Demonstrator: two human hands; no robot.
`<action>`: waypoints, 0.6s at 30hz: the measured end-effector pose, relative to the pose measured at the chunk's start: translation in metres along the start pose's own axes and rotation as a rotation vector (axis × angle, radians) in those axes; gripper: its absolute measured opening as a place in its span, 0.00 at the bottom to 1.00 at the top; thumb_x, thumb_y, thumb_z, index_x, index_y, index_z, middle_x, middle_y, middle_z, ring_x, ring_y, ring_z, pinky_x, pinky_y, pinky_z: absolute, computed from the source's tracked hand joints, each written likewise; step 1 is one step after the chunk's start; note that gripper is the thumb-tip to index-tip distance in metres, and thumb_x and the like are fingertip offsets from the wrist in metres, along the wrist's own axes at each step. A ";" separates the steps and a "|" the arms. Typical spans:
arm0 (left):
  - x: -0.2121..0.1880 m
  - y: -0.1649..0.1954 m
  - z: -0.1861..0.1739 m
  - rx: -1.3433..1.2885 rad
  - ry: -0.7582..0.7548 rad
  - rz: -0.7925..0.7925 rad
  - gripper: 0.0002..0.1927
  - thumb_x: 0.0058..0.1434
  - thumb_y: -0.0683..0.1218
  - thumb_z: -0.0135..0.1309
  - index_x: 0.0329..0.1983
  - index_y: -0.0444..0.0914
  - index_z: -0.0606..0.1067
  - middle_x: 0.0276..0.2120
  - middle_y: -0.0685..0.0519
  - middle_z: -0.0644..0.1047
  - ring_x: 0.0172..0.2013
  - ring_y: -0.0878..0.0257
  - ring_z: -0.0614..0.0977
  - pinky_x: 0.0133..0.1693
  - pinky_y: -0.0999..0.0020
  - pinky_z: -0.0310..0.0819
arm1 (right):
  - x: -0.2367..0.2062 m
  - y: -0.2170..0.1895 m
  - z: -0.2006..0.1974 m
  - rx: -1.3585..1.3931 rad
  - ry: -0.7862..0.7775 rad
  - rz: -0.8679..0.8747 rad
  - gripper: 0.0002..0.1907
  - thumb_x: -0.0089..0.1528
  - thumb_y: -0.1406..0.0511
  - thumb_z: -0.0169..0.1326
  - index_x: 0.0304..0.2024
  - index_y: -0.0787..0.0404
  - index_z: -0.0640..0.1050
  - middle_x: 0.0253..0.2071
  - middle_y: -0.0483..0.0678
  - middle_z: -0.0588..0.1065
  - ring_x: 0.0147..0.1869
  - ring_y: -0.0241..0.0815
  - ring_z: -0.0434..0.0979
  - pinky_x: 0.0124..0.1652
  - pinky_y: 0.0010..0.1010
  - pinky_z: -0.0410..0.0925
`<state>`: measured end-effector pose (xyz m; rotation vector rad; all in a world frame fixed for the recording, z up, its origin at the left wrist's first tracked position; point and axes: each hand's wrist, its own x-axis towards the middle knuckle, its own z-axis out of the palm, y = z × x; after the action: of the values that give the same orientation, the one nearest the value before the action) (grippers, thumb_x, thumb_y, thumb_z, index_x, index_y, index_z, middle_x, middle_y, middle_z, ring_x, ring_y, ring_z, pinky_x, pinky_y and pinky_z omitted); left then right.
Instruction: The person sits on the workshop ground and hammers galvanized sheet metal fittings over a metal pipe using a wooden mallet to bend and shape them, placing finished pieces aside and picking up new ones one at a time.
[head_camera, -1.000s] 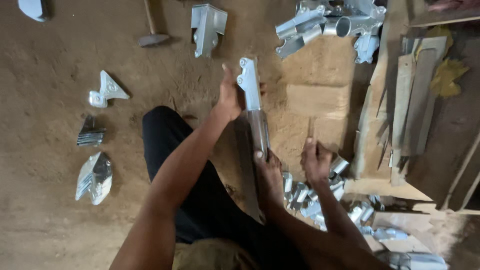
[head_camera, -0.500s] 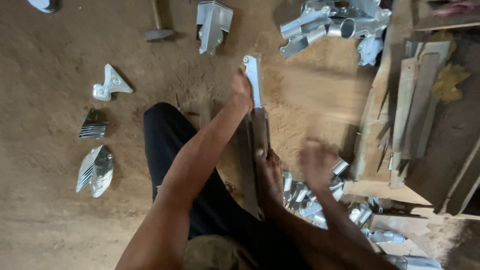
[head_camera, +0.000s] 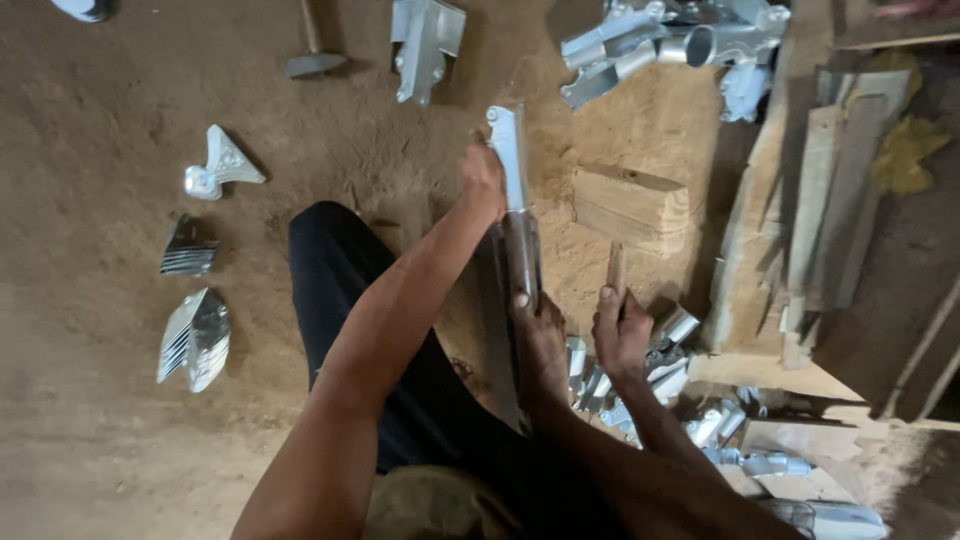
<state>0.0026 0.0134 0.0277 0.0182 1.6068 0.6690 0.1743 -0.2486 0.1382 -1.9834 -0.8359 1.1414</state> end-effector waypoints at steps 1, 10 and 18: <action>0.004 -0.001 -0.003 -0.066 -0.100 -0.034 0.36 0.71 0.66 0.35 0.57 0.31 0.75 0.49 0.41 0.78 0.47 0.46 0.79 0.50 0.48 0.74 | -0.001 0.010 -0.002 0.035 0.007 0.027 0.20 0.72 0.57 0.46 0.31 0.64 0.72 0.17 0.39 0.66 0.17 0.30 0.64 0.15 0.27 0.59; -0.010 0.011 -0.022 -0.197 -0.678 -0.343 0.58 0.61 0.81 0.13 0.48 0.31 0.77 0.34 0.39 0.78 0.33 0.45 0.81 0.39 0.46 0.78 | -0.008 -0.010 -0.015 0.112 0.015 0.080 0.12 0.70 0.60 0.50 0.39 0.63 0.75 0.23 0.42 0.72 0.21 0.30 0.68 0.18 0.23 0.63; -0.031 0.019 -0.027 -0.206 -0.727 -0.330 0.55 0.60 0.82 0.17 0.46 0.34 0.78 0.35 0.42 0.80 0.34 0.48 0.81 0.40 0.48 0.76 | -0.042 -0.140 0.027 -0.112 -0.118 0.057 0.29 0.69 0.49 0.34 0.56 0.64 0.72 0.50 0.60 0.71 0.52 0.57 0.68 0.50 0.46 0.61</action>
<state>-0.0242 0.0057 0.0635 -0.1378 0.8124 0.4857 0.1069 -0.1981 0.2602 -2.0589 -0.9270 1.2798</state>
